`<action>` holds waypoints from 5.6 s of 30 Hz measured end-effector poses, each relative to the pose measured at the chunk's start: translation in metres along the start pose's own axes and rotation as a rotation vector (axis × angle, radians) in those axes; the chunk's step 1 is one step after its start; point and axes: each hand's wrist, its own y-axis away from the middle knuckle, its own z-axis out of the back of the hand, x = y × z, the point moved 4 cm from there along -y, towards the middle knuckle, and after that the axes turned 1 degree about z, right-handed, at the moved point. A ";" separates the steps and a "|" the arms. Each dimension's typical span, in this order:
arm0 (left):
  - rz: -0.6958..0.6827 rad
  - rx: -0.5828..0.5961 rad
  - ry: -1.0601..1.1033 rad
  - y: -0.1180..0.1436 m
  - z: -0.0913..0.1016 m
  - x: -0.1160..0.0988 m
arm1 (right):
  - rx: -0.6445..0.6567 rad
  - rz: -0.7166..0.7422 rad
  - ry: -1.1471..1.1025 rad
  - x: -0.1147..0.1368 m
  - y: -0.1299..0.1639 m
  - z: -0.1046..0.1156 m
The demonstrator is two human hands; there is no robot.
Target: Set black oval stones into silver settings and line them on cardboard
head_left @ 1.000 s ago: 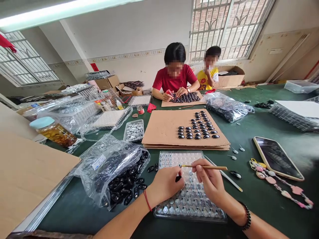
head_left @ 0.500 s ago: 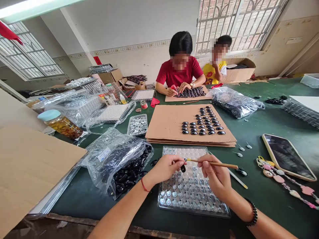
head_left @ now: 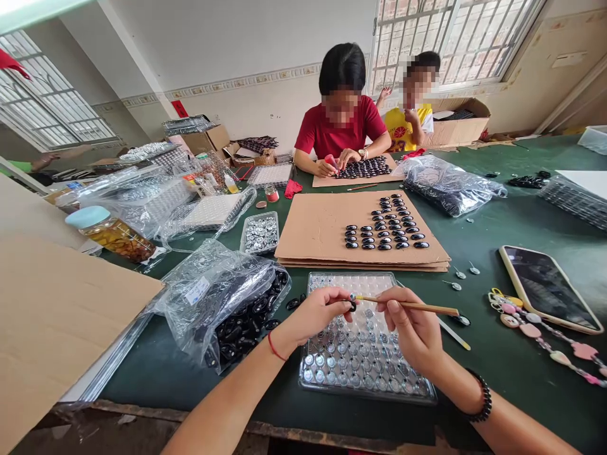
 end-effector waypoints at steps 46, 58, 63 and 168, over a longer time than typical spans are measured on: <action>-0.075 -0.290 -0.095 -0.003 -0.001 0.010 | -0.008 -0.469 -0.477 -0.024 -0.019 -0.012; -0.163 -0.441 -0.081 -0.068 0.040 -0.031 | -0.227 -0.632 -0.830 -0.034 -0.028 -0.002; -0.126 -0.459 -0.137 -0.125 0.063 -0.051 | -0.227 -0.620 -0.792 -0.032 -0.031 0.001; -0.332 -0.417 -0.986 0.011 0.005 0.000 | 0.364 0.246 0.566 0.009 0.002 -0.026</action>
